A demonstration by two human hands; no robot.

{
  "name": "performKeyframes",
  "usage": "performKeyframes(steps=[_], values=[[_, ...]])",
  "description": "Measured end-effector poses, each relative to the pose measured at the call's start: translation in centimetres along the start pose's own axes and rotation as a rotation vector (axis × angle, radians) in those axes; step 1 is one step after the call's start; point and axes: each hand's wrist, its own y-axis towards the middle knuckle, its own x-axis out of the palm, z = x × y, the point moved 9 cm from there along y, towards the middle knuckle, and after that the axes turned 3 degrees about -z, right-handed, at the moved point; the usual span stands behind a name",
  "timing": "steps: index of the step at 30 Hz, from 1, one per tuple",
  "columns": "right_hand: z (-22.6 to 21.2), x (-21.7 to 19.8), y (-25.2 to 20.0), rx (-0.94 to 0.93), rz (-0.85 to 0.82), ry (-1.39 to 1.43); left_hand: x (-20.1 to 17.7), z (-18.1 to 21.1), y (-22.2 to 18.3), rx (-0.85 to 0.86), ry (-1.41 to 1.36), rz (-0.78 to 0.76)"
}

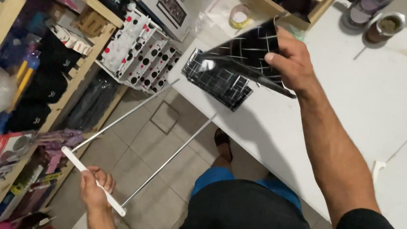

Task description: Disassembling a modular display unit by pulling apart the frame tubes and removing the decorative panels.

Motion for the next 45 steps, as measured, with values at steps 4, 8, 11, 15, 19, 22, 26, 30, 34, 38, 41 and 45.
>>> performKeyframes(steps=[4, 8, 11, 15, 19, 22, 26, 30, 34, 38, 41, 45], values=[[7.2, 1.6, 6.4, 0.009, 0.05, 0.067, -3.1, 2.2, 5.8, 0.014, 0.006, -0.028], [23.4, 1.0, 1.7, 0.346, 0.397, 0.024, -7.3, 5.6, 7.5, 0.051, 0.114, 0.06], [28.9, 1.0, -3.0, 0.62, 0.645, -0.014, -6.8, 7.2, 11.9, 0.099, 0.097, -0.002], [34.6, 2.5, -12.5, 0.94, 0.847, -0.118, -6.1, 8.5, 14.3, 0.018, 0.159, 0.037], [35.7, 1.6, -15.4, 1.055, 0.891, -0.153, -3.0, 8.5, 17.9, -0.001, 0.14, -0.067], [35.5, 0.5, -13.9, 1.069, 0.676, -0.461, -0.6, 8.6, 19.3, 0.032, 0.181, -0.247], [35.2, -0.5, -13.7, 1.096, 0.642, -0.484, 2.5, 9.2, 19.5, 0.028, 0.215, -0.305], [34.8, -2.3, -15.4, 1.165, 0.827, -0.426, 3.1, 8.3, 19.0, -0.026, 0.268, -0.368], [29.6, -2.4, -13.4, 1.272, 0.819, -0.507, 7.1, 6.8, 17.4, 0.011, 0.26, -0.45], [18.7, 3.1, -4.2, 0.587, 0.281, -0.647, 11.4, -0.5, 16.7, -0.123, 0.194, -0.615], [10.5, 10.5, -3.2, 0.557, -0.282, -0.49, 19.0, -1.9, 13.5, -0.142, 0.154, -0.823], [8.1, 8.8, -10.1, 0.793, -0.41, -0.236, 32.0, 4.5, 7.1, 0.268, 0.68, -1.06]])
